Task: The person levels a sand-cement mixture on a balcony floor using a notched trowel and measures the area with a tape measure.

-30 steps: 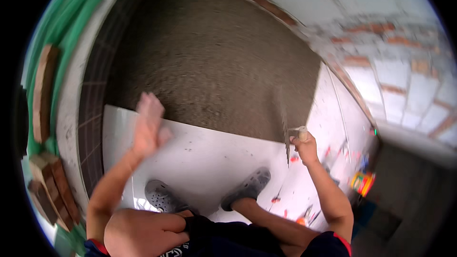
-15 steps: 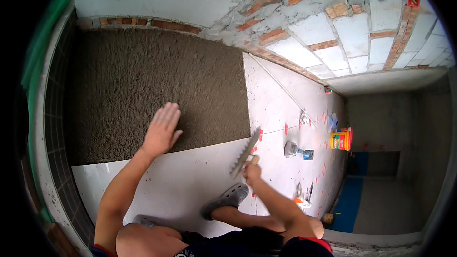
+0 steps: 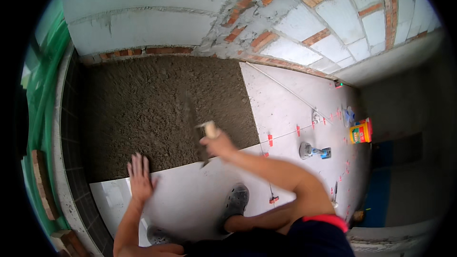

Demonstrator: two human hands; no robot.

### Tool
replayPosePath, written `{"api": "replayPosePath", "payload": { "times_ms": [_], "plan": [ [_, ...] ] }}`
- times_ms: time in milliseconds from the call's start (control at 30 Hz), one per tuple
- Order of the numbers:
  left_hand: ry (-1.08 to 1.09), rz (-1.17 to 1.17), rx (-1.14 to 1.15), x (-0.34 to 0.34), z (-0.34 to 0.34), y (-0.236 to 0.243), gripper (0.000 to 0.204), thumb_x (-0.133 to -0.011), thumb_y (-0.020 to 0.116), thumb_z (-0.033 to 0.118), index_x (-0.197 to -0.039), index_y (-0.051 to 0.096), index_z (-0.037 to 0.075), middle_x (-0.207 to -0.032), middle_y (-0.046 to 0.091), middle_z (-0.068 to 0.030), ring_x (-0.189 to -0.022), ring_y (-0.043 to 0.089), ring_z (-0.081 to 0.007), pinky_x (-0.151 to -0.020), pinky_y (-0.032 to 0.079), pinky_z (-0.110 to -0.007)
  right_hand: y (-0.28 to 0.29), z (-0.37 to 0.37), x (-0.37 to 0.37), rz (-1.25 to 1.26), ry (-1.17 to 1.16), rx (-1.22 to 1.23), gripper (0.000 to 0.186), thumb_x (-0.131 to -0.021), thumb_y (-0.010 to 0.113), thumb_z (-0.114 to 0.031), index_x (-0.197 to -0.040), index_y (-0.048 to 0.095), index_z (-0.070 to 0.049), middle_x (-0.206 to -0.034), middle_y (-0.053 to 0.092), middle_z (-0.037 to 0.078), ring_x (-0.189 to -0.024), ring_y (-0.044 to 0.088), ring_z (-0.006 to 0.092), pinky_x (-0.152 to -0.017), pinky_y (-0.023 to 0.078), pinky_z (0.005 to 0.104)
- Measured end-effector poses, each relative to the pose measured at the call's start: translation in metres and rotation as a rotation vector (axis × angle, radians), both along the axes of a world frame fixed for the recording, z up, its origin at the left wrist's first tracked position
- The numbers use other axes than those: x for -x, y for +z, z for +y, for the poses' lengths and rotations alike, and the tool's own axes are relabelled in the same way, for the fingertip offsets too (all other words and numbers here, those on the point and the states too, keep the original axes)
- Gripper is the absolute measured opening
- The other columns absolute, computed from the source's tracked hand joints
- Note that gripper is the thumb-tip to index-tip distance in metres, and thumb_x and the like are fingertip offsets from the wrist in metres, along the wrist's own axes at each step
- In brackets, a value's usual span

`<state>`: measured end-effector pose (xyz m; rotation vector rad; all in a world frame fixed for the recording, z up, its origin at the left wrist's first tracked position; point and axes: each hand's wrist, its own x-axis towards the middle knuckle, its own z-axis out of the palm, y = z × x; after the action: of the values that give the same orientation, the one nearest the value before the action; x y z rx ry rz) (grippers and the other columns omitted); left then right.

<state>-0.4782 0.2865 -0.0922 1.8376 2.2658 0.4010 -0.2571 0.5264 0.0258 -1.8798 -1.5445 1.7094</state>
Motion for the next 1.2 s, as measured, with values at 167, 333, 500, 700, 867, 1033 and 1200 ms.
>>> {"api": "replayPosePath", "payload": {
  "times_ms": [167,333,500,700,867,1033,1200],
  "plan": [
    [0.253,0.283,-0.403,0.086,0.048,0.076,0.075,-0.084,0.064,0.01,-0.148,0.025,0.003,-0.154,0.022,-0.02,-0.144,0.018,-0.0383,-0.116,0.016,-0.053,0.06,0.1,-0.099,-0.266,0.126,-0.186,0.033,-0.08,0.069,-0.019,-0.105,0.056,-0.001,-0.068,0.057,0.007,-0.048,0.053,0.0154,-0.043,0.043,0.033],
    [0.41,0.492,-0.261,0.183,-0.001,0.129,0.078,-0.083,0.066,0.012,-0.148,0.024,0.0,-0.154,0.022,-0.019,-0.144,0.02,-0.0347,-0.117,0.02,-0.046,-0.011,0.144,-0.189,-0.253,-0.341,-0.283,0.023,-0.077,0.066,-0.017,-0.088,0.057,0.001,-0.06,0.052,0.008,-0.045,0.049,0.0183,-0.04,0.042,0.035],
    [0.337,0.375,0.06,0.206,-0.057,0.135,0.089,-0.078,0.067,0.006,-0.151,0.015,0.004,-0.156,0.017,-0.0185,-0.145,0.014,-0.0369,-0.118,0.019,-0.046,-0.056,0.158,-0.206,-0.235,-0.538,-0.303,0.021,-0.075,0.067,-0.015,-0.081,0.056,0.002,-0.061,0.054,0.009,-0.045,0.05,0.0192,-0.039,0.041,0.0353],
    [0.402,0.488,0.201,0.205,-0.055,0.134,0.098,-0.076,0.07,0.005,-0.151,0.008,0.004,-0.157,0.011,-0.0174,-0.145,0.01,-0.0361,-0.119,0.016,-0.046,-0.085,0.175,-0.138,-0.184,-0.433,-0.332,0.036,-0.077,0.065,-0.021,-0.101,0.057,0.005,-0.081,0.066,0.018,-0.06,0.065,0.0285,-0.051,0.05,0.0399],
    [0.435,0.505,0.232,0.195,-0.041,0.134,0.098,-0.075,0.071,0.01,-0.151,0.009,0.003,-0.157,0.012,-0.0184,-0.144,0.013,-0.0376,-0.118,0.018,-0.047,-0.066,0.209,-0.116,-0.269,0.013,-0.555,0.041,-0.08,0.066,-0.023,-0.108,0.053,0.004,-0.089,0.065,0.023,-0.078,0.066,0.0348,-0.068,0.053,0.0437],
    [0.393,0.583,0.217,0.202,-0.045,0.132,0.096,-0.077,0.069,0.017,-0.152,0.01,0.004,-0.157,0.013,-0.0182,-0.144,0.015,-0.0377,-0.117,0.019,-0.048,-0.041,0.257,-0.087,-0.539,0.199,-0.64,0.038,-0.085,0.062,-0.02,-0.111,0.05,0.005,-0.095,0.065,0.027,-0.089,0.065,0.0402,-0.077,0.053,0.0473],
    [0.41,0.584,0.268,0.205,-0.046,0.13,0.093,-0.081,0.066,0.024,-0.152,0.009,0.005,-0.158,0.012,-0.0165,-0.144,0.015,-0.0377,-0.117,0.02,-0.049,-0.051,0.286,-0.08,-0.608,0.151,-0.556,0.036,-0.086,0.062,-0.019,-0.111,0.051,0.005,-0.099,0.065,0.026,-0.093,0.065,0.0403,-0.081,0.053,0.0467]
  ]
}}
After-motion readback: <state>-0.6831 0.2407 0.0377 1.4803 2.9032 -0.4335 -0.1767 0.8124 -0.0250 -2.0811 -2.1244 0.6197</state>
